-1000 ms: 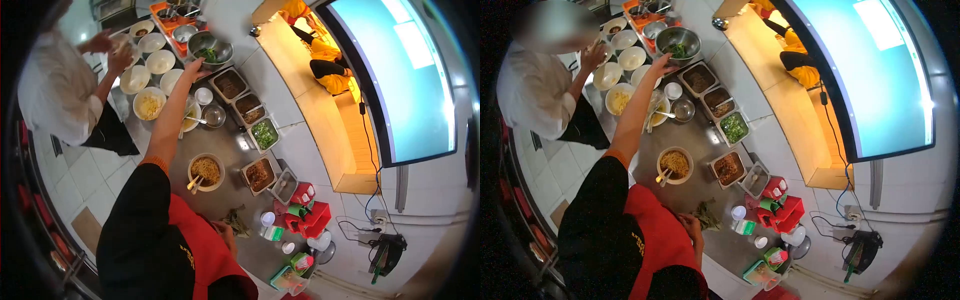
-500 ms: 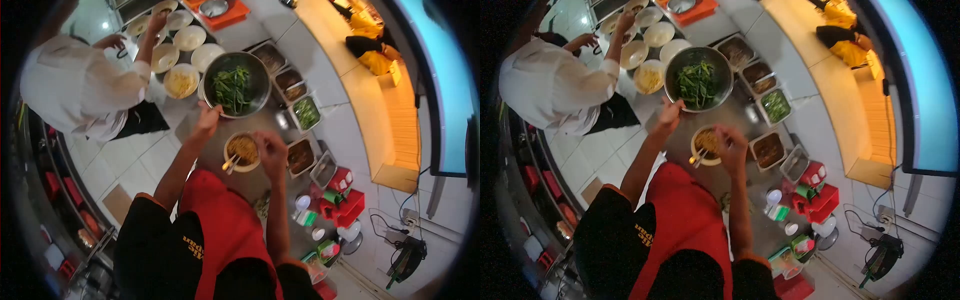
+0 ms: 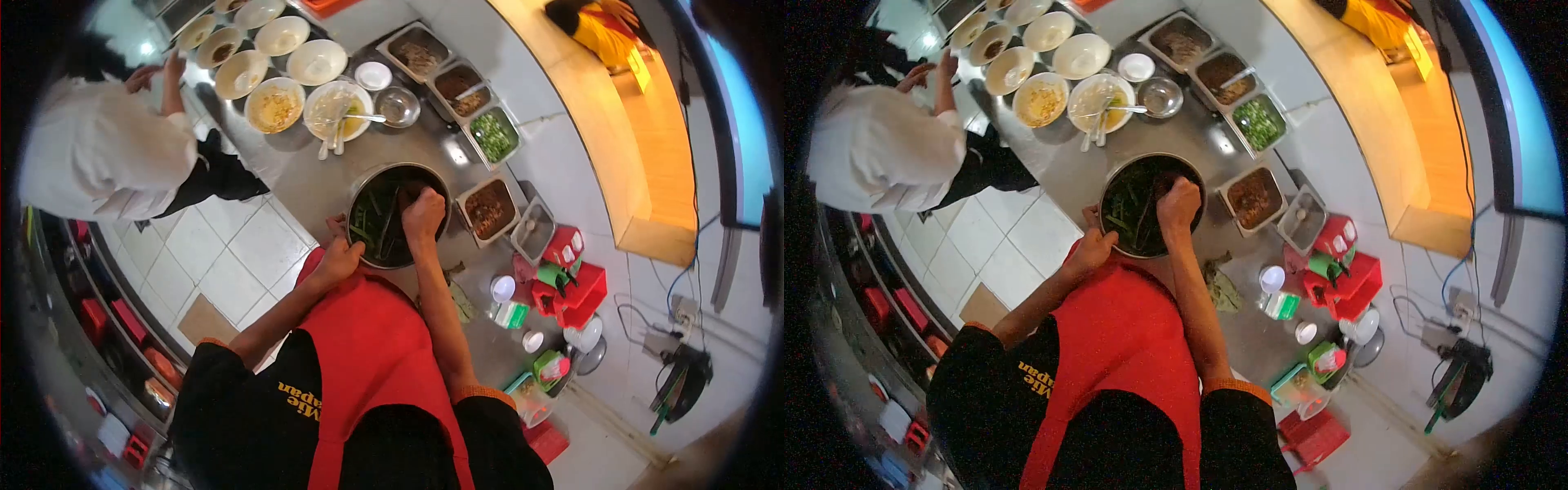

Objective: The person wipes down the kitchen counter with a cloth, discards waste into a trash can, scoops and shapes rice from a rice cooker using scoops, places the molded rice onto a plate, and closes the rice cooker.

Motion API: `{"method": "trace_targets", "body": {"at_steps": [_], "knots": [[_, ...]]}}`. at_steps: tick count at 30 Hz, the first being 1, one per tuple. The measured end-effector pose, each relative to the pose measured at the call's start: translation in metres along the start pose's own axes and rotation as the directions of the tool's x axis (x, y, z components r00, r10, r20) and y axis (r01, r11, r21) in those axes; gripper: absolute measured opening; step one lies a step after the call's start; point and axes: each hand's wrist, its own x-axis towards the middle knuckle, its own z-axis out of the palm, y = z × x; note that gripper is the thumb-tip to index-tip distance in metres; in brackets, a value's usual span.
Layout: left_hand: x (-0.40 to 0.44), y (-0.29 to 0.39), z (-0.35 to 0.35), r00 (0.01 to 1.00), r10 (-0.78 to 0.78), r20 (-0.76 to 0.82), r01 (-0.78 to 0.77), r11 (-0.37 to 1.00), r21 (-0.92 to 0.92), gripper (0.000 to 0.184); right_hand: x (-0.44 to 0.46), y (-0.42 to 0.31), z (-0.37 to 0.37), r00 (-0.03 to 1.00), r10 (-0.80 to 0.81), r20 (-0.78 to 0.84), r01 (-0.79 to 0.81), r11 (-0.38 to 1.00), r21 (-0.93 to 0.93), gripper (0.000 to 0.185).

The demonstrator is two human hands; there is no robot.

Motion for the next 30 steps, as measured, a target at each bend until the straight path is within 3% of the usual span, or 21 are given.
{"method": "trace_targets", "body": {"at_steps": [1, 3, 4, 6, 8, 10, 11, 12, 13, 14, 16, 18, 19, 20, 22, 24, 26, 27, 29, 30], "knots": [[0.000, 0.005, 0.004, 0.999, -0.002, 0.032, 0.002, 1.000, 0.011, 0.056, -0.005, 0.008, -0.005, 0.999, 0.028, -0.017, -0.028, 1.000, -0.008, 0.012], [-0.001, 0.038, 0.009, 0.992, -0.102, 0.073, 0.109, 0.989, -0.103, 0.066, -0.010, -0.005, -0.037, 0.993, 0.031, -0.113, -0.007, 0.980, 0.200, 0.015], [0.001, 0.045, 0.012, 0.989, -0.105, 0.101, 0.114, 0.990, -0.089, 0.066, -0.016, -0.007, -0.055, 0.990, 0.057, -0.129, -0.031, 0.981, 0.194, 0.015], [0.007, 0.054, 0.015, 0.967, -0.227, 0.118, 0.243, 0.958, -0.152, 0.066, -0.034, -0.001, -0.092, 0.977, 0.195, -0.081, -0.117, 0.818, 0.563, 0.020], [0.025, 0.021, 0.009, 0.970, -0.205, 0.129, 0.215, 0.974, -0.070, 0.070, -0.060, 0.025, -0.129, 0.987, 0.155, 0.051, -0.149, 0.733, 0.664, 0.021], [0.032, 0.022, 0.009, 0.974, -0.180, 0.135, 0.181, 0.983, 0.003, 0.075, -0.091, 0.064, -0.157, 0.948, 0.204, 0.243, -0.290, 0.867, 0.405, 0.022], [0.027, 0.045, 0.013, 0.975, -0.179, 0.135, 0.180, 0.984, 0.001, 0.075, -0.108, 0.080, -0.158, 0.949, 0.204, 0.242, -0.289, 0.869, 0.402, 0.022], [0.026, 0.057, 0.017, 0.974, -0.179, 0.137, 0.180, 0.984, 0.001, 0.075, -0.124, 0.096, -0.156, 0.952, 0.281, 0.119, -0.294, 0.949, 0.115, 0.022], [0.030, 0.049, 0.022, 0.973, -0.181, 0.143, 0.182, 0.983, 0.004, 0.075, -0.134, 0.104, -0.154, 0.947, 0.319, -0.023, -0.318, 0.931, -0.180, 0.023], [0.037, 0.032, 0.026, 0.984, -0.118, 0.137, 0.115, 0.993, 0.025, 0.073, -0.129, 0.090, -0.158, 0.946, 0.324, -0.024, -0.322, 0.930, -0.179, 0.023], [0.041, 0.019, 0.025, 0.992, -0.060, 0.109, 0.054, 0.996, 0.065, 0.071, -0.106, 0.036, -0.150, 0.935, 0.351, 0.055, -0.349, 0.881, 0.321, 0.025], [0.042, 0.018, 0.033, 0.993, 0.040, 0.109, -0.081, 0.915, 0.395, 0.060, -0.091, 0.006, -0.112, 0.960, 0.279, 0.018, -0.272, 0.918, 0.289, 0.028], [0.044, 0.007, 0.035, 0.994, 0.041, 0.097, -0.077, 0.912, 0.402, 0.060, -0.085, -0.005, -0.099, 0.977, 0.208, -0.035, -0.195, 0.954, 0.228, 0.032], [0.046, -0.010, 0.041, 0.991, 0.075, 0.115, -0.107, 0.946, 0.307, 0.062, -0.079, -0.012, -0.090, 0.979, 0.204, -0.031, -0.191, 0.954, 0.232, 0.032], [0.042, -0.006, 0.045, 0.986, 0.119, 0.121, -0.141, 0.970, 0.200, 0.063, -0.068, -0.018, -0.078, 0.923, 0.267, 0.276, -0.277, 0.961, -0.004, 0.041], [0.024, 0.029, 0.041, 0.992, -0.026, 0.124, 0.011, 0.993, 0.115, 0.065, -0.067, -0.014, -0.075, 0.929, 0.202, 0.310, -0.200, 0.979, -0.039, 0.046], [0.021, 0.032, 0.035, 0.995, 0.027, 0.093, -0.033, 0.997, 0.073, 0.062, -0.071, -0.003, -0.074, 0.935, 0.204, 0.289, -0.191, 0.979, -0.075, 0.044], [0.022, 0.031, 0.032, 0.992, 0.081, 0.100, -0.086, 0.995, 0.051, 0.060, -0.075, 0.011, -0.073, 0.933, 0.189, 0.307, -0.175, 0.982, -0.073, 0.044], [0.031, 0.016, 0.017, 0.990, 0.040, 0.134, -0.049, 0.996, 0.069, 0.058, -0.087, 0.043, -0.073, 0.929, 0.235, 0.286, -0.295, 0.937, 0.187, 0.038], [0.032, 0.016, 0.014, 0.983, 0.003, 0.183, -0.020, 0.996, 0.091, 0.057, -0.085, 0.032, -0.090, 0.927, 0.238, 0.290, -0.299, 0.936, 0.185, 0.038]]}}
